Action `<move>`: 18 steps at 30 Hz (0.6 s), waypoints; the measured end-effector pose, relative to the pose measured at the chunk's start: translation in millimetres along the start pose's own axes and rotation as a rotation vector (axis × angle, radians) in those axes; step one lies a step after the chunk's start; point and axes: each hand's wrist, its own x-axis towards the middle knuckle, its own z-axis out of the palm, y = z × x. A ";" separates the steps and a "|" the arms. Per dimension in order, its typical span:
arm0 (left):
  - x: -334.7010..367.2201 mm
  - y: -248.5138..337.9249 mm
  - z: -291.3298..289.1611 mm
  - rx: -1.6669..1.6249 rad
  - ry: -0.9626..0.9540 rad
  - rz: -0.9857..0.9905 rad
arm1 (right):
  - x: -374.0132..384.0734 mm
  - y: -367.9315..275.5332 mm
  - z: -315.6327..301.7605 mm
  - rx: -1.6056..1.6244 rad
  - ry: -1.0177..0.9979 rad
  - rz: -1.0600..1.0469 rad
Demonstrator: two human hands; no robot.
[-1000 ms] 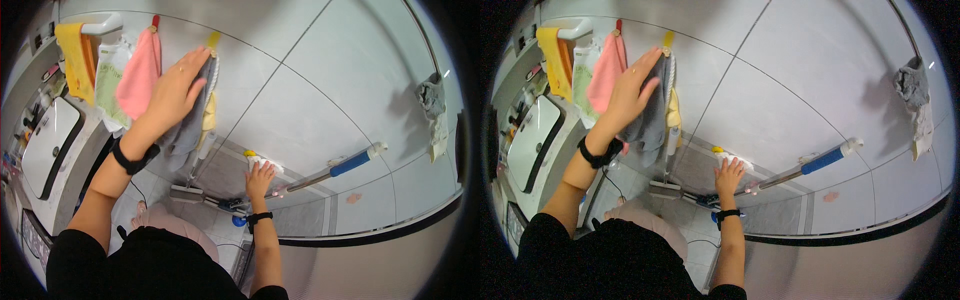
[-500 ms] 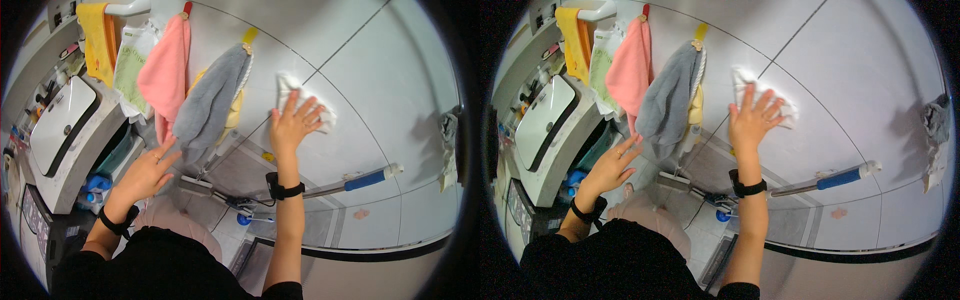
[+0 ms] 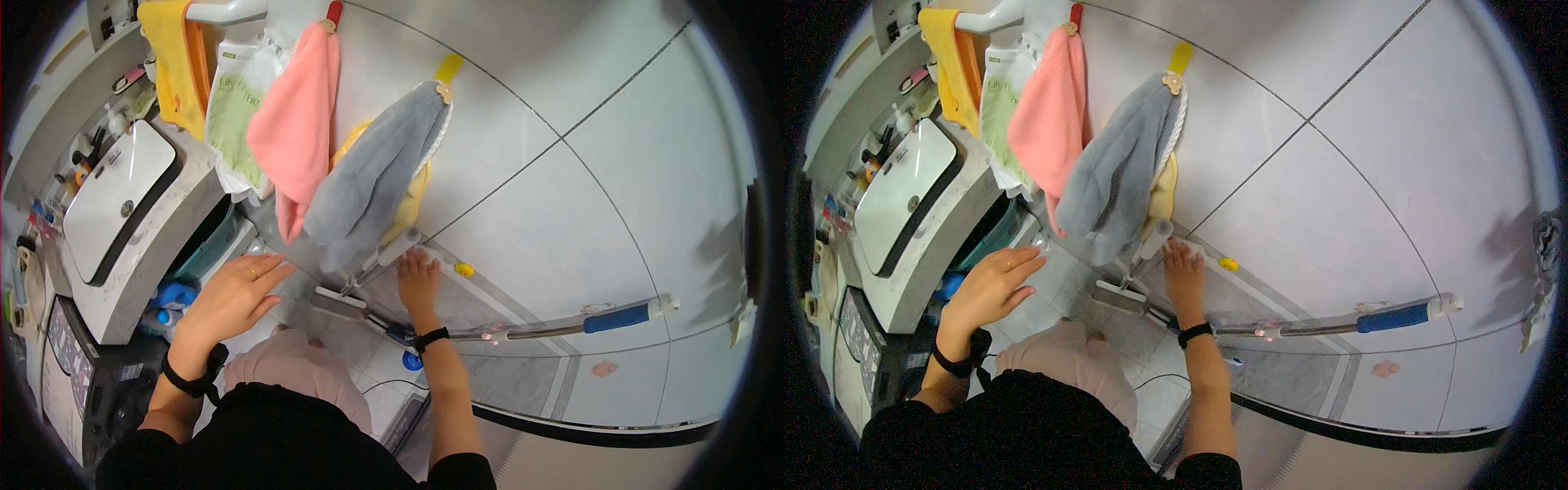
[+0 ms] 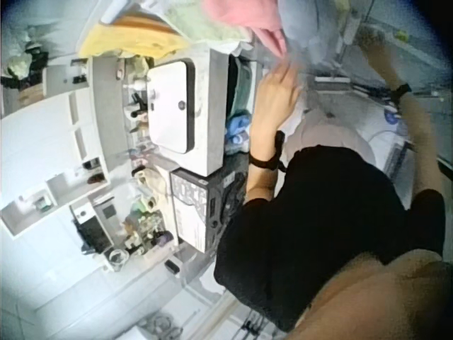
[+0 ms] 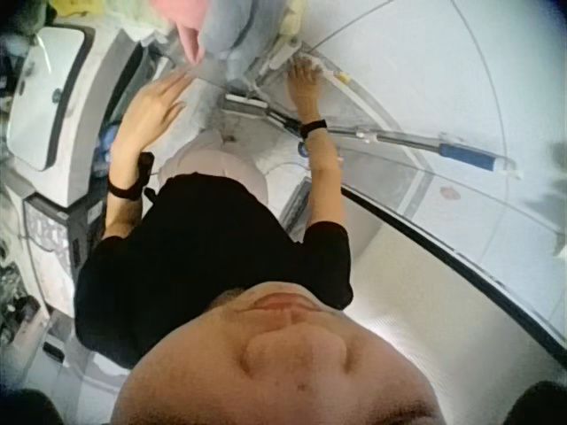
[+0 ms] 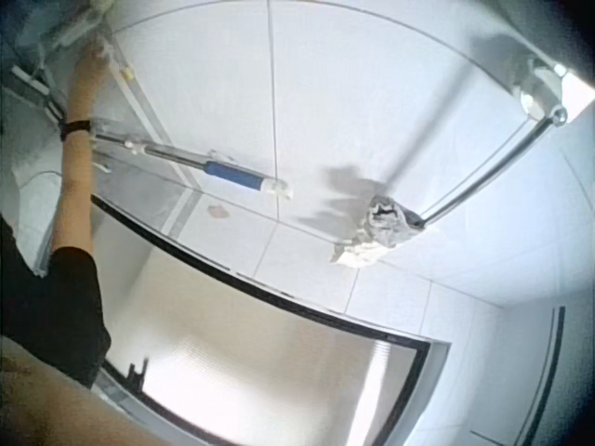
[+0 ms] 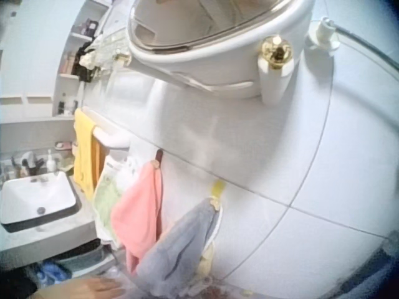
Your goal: The person wipes a tiled bathroom wall, a wall-mounted dispenser, and a metal towel rack with a white cloth.
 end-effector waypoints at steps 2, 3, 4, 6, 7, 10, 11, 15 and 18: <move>1.1 -4.7 -0.2 -0.002 -0.012 -0.005 | -21.5 -2.9 21.6 0.036 -0.074 -0.021; 2.1 -6.7 -2.2 0.002 -0.012 -0.011 | -34.7 -3.6 34.8 0.088 -0.104 -0.032; 1.9 -11.2 -5.3 0.013 -0.015 -0.021 | -41.0 -8.4 41.9 0.147 -0.129 -0.046; 2.2 -14.3 -10.2 0.007 0.000 -0.024 | -53.5 -6.3 40.8 0.034 -0.235 -0.074; 3.3 -19.3 -9.8 -0.011 0.012 -0.012 | -58.3 -5.6 40.6 -0.086 -0.349 -0.116; 2.8 -29.7 -8.6 -0.043 0.010 0.008 | -23.8 -2.1 -10.4 -0.084 -0.391 -0.016; 1.6 -32.0 -8.7 -0.032 -0.005 0.009 | -13.4 1.4 -16.8 -0.020 -0.170 0.028; 6.3 -39.5 -6.3 -0.047 -0.042 0.036 | 24.5 11.2 -51.3 0.149 0.140 0.287; 9.3 -41.4 -6.3 -0.072 -0.032 0.067 | 17.9 14.0 -34.8 0.161 0.304 0.343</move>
